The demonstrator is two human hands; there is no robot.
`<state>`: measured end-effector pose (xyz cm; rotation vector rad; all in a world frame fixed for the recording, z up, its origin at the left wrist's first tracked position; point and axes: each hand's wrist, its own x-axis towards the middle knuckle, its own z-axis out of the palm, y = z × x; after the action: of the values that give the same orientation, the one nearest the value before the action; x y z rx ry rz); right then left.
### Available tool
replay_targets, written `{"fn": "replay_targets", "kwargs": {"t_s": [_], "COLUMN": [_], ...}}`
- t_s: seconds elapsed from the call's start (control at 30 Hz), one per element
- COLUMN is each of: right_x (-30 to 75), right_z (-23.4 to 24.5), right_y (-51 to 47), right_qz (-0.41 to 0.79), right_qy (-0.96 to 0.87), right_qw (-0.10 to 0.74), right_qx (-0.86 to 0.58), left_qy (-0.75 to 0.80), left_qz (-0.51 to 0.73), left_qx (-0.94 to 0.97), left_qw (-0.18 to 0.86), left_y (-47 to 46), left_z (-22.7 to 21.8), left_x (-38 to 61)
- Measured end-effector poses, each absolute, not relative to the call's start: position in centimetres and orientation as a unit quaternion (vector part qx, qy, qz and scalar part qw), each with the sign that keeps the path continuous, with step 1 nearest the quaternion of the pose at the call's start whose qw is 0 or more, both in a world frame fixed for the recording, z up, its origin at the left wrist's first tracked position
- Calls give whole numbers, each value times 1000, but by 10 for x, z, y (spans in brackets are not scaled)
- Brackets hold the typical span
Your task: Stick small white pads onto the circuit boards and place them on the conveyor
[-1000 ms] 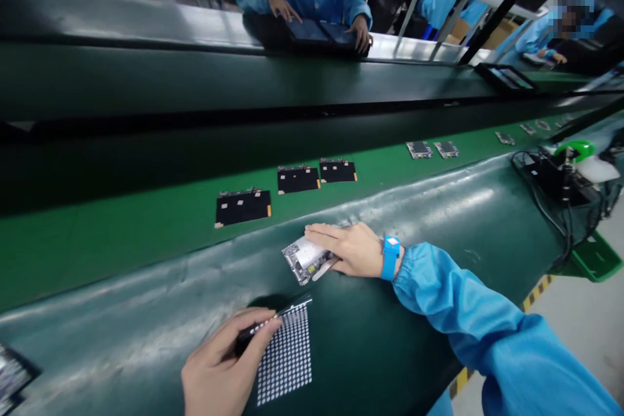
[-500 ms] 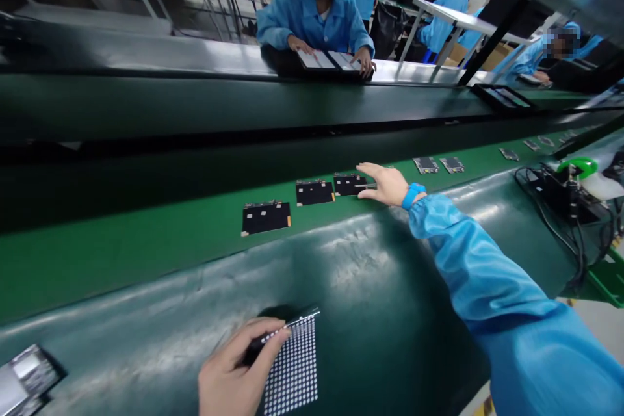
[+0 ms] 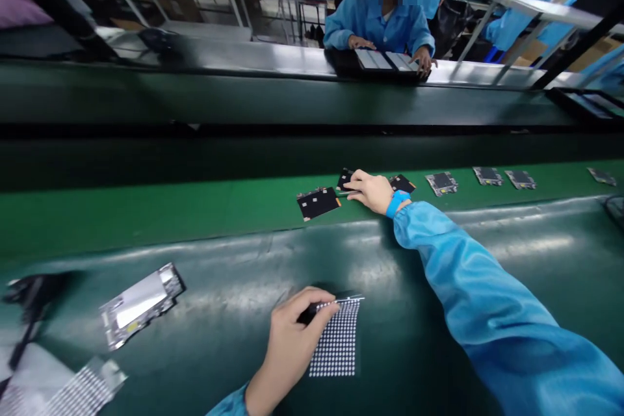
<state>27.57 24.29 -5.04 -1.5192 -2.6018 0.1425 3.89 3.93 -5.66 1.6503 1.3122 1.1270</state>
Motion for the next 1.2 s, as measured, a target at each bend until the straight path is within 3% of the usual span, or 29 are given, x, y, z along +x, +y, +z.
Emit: {"fn": "replay_targets", "kwargs": {"t_s": [0.17,0.43,0.6,0.93,1.2], "right_x": [242,313,305,229,191], "right_z": [-43,-59,-54,-35,-36], "right_y": [250,262,261,237,239], "right_qz": [53,-15,-5,51,54], "right_qy": [-879,-841,-858,-888,-896], "right_qw": [77,34,70,-7,17], "right_qx": [-467,-540,-509,-457,-440], "left_qy": [503,526,528,518,524], "left_qz": [438,421,430,415,415], "left_qx": [622,566,564,597,596], "left_qw": [410,475,467,451,445], "left_y": [35,26,28,30,31], "left_z": [-59,-52,-55,-55,-55], "left_x": [39,49,49,44,44]}}
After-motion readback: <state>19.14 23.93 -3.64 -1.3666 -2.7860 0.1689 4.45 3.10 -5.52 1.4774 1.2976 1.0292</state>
